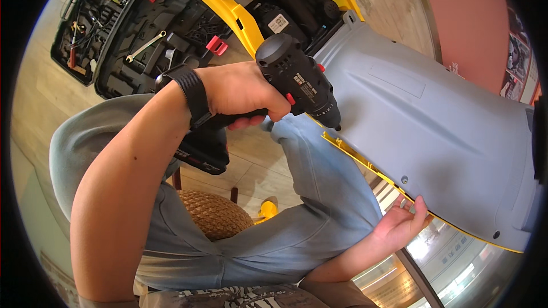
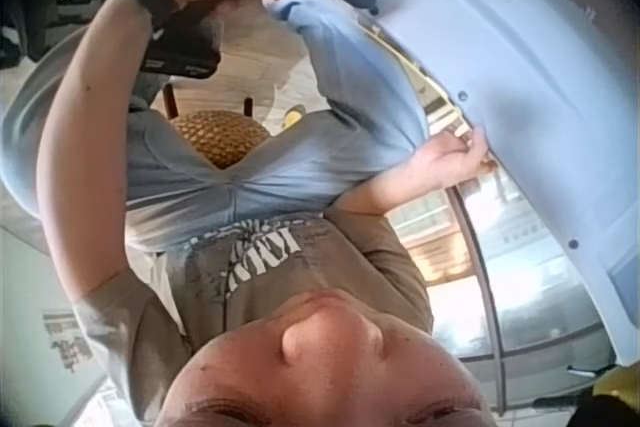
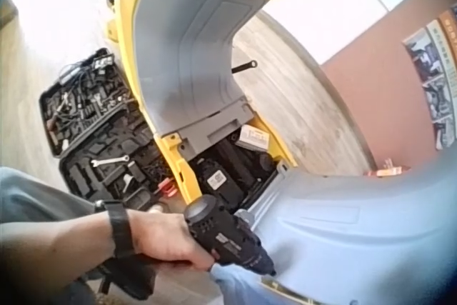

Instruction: Using a power drill to install or remove panels on a yellow scooter.

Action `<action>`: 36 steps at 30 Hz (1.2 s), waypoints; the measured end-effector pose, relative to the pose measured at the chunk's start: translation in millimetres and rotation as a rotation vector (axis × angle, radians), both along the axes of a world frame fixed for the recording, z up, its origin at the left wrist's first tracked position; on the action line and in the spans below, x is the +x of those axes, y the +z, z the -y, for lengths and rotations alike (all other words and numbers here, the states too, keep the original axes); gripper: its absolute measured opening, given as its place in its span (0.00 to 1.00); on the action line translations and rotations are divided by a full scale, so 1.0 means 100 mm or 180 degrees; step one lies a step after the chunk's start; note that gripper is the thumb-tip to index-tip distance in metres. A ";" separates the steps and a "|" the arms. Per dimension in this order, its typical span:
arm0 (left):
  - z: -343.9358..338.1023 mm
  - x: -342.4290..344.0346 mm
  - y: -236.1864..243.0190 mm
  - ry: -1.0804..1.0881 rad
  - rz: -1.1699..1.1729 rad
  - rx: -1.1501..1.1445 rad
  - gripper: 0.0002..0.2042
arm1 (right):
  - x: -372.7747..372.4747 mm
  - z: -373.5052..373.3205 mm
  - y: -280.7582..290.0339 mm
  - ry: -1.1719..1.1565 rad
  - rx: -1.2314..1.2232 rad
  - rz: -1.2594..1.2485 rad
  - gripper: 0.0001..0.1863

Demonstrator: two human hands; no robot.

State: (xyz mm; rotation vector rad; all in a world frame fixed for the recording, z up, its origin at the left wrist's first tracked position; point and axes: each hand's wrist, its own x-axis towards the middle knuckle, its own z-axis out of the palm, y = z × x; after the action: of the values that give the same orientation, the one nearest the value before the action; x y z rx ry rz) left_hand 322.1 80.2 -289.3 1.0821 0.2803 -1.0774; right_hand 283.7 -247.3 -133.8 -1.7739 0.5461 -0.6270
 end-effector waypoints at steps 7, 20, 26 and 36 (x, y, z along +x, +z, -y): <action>0.00 0.02 0.02 -0.0076 -0.0029 0.0159 0.07 | 0.00 0.03 -0.01 -0.0015 0.0020 0.0033 0.24; 0.01 0.02 0.03 -0.0012 -0.0058 0.0145 0.07 | -0.01 0.07 0.00 0.0051 0.0032 0.0023 0.24; -0.06 0.03 0.13 0.0098 0.0120 0.0162 0.09 | 0.01 -0.01 0.00 -0.0053 0.0046 0.0020 0.28; 0.07 0.04 0.78 0.0865 0.0453 0.0262 0.07 | 0.00 -0.06 -0.03 -0.0054 -0.0032 0.0113 0.45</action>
State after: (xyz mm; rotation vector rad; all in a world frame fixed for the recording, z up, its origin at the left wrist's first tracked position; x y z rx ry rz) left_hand 326.4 73.5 -211.7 1.1515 0.3491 -0.7485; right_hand 283.3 -241.1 -136.8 -1.7659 0.5352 -0.6729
